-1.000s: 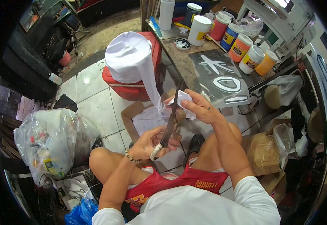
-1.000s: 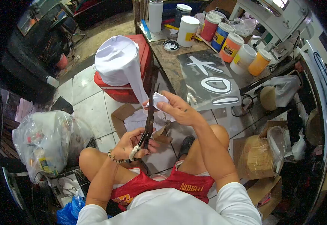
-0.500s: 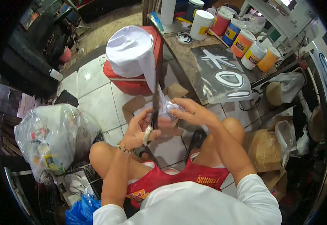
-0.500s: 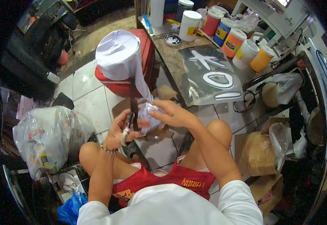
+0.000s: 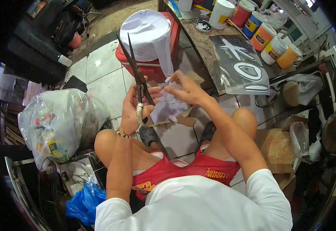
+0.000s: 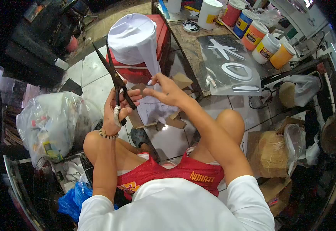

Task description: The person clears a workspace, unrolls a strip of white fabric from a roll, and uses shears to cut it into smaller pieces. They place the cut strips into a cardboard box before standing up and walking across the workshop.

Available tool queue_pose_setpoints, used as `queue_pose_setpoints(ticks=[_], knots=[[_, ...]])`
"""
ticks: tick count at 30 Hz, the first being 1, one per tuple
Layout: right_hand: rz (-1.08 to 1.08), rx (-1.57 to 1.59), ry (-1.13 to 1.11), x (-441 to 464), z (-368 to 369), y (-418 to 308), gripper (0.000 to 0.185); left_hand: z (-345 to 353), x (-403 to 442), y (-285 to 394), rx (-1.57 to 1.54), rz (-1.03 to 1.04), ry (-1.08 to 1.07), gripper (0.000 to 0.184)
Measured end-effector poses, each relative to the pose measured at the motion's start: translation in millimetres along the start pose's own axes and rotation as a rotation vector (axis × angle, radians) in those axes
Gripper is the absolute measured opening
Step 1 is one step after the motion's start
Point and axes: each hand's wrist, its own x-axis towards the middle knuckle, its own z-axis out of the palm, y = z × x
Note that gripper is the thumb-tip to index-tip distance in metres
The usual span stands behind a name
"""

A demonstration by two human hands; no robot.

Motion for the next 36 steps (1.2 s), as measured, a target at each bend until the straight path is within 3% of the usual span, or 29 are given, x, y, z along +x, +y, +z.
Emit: queue_pose_setpoints(ticks=[3,5,7,8,10,12,14,18,21,22,25,27,29,33,36], knots=[[0.191,0.167,0.124,5.2,-16.7,-18.2,0.038,-3.3,-0.2,-6.3,0.021,0.010,-0.064,0.094],[0.140,0.275,0.222,12.4,-29.0,-5.0,0.034,-4.2,-0.7,-11.5,0.032,0.031,-0.131,0.096],[0.087,0.377,0.320,11.9,-45.1,-2.1,0.029,-1.4,-1.5,-18.6,-0.027,-0.071,-0.267,0.098],[0.064,0.474,0.397,11.5,-56.4,-12.3,0.028,-6.9,3.7,-31.2,-0.173,-0.283,-0.314,0.099],[0.036,0.624,0.500,7.2,-76.9,-19.1,0.019,0.9,-8.6,-43.8,-0.218,-0.335,-0.409,0.098],[0.005,0.662,0.534,3.2,-94.9,-21.3,0.021,17.8,-19.3,-51.3,-0.262,-0.387,-0.501,0.097],[-0.014,0.748,0.580,-2.1,-107.2,-30.3,0.024,29.0,-24.1,-65.5,-0.348,-0.612,-0.651,0.098],[-0.057,0.841,0.406,-21.9,-112.6,-46.0,0.029,42.6,-27.3,-89.1,-0.366,-0.635,-0.682,0.085],[-0.100,0.825,0.241,-37.7,-107.9,-56.1,0.030,40.8,-10.2,-96.1,-0.483,-0.748,-0.595,0.095],[-0.096,0.839,0.196,-42.7,-106.8,-59.1,0.032,38.6,-7.8,-87.4,-0.410,-0.617,-0.625,0.096],[-0.097,0.790,0.163,-54.2,-104.0,-65.0,0.036,47.4,-2.5,-55.5,-0.343,-0.514,-0.558,0.095],[-0.083,0.766,0.140,-58.2,-109.2,-60.3,0.040,43.5,2.6,-47.1,-0.431,-0.595,-0.511,0.096],[-0.062,0.628,0.184,-60.6,-111.7,-58.0,0.047,38.3,1.7,-38.7,-0.197,-0.366,-0.539,0.094],[0.029,0.531,0.144,-58.0,-115.7,-68.1,0.058,34.3,-3.3,-26.7,-0.058,-0.373,-0.478,0.093],[0.058,0.474,-0.069,-57.0,-121.3,-50.9,0.077,37.9,-6.0,-18.8,-0.033,-0.373,-0.466,0.094]])
